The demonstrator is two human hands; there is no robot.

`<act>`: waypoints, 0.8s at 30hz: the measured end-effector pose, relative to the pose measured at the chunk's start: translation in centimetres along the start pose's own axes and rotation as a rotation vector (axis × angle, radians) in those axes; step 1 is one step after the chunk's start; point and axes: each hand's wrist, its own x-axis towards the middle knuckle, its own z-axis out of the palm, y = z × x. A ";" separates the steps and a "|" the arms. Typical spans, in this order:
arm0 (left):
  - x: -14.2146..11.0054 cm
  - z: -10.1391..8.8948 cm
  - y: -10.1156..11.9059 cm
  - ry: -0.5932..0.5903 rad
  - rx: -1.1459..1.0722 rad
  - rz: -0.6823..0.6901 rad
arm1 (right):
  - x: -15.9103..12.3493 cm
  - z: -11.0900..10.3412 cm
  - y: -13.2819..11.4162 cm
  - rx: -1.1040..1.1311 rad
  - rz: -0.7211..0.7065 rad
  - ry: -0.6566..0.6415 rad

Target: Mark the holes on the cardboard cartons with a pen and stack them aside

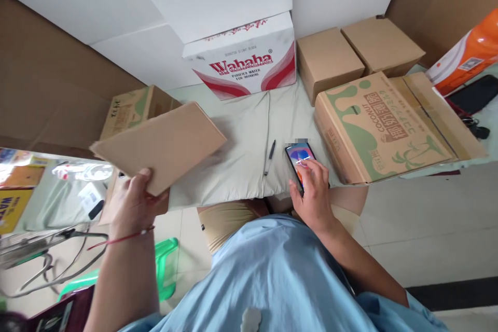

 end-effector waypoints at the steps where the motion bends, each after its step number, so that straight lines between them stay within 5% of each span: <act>1: -0.4 1.0 -0.7 -0.035 -0.098 -0.045 | 0.0 0.2 -0.1 0.026 0.007 -0.011; 5: -1.0 6.0 -2.3 -0.157 -0.309 -0.250 | -0.3 1.0 -0.6 0.110 0.023 -0.042; 8: -0.2 9.4 -2.1 -0.095 -0.491 -0.490 | -0.8 1.0 -0.7 0.147 0.013 -0.035; 11: 1.5 11.4 -1.0 -0.081 -0.561 -0.549 | -1.4 0.5 -0.5 0.161 0.012 -0.024; 18: 4.2 11.9 1.3 -0.060 -0.549 -0.509 | -1.9 -0.8 -0.5 0.175 0.056 -0.069; 22: 2.7 11.5 -0.1 -0.049 -0.485 -0.429 | -1.3 -3.6 -1.3 0.205 -0.075 0.009; 24: 0.6 11.4 -1.5 -0.095 -0.437 -0.392 | -0.8 -6.1 -0.4 0.129 -0.125 0.176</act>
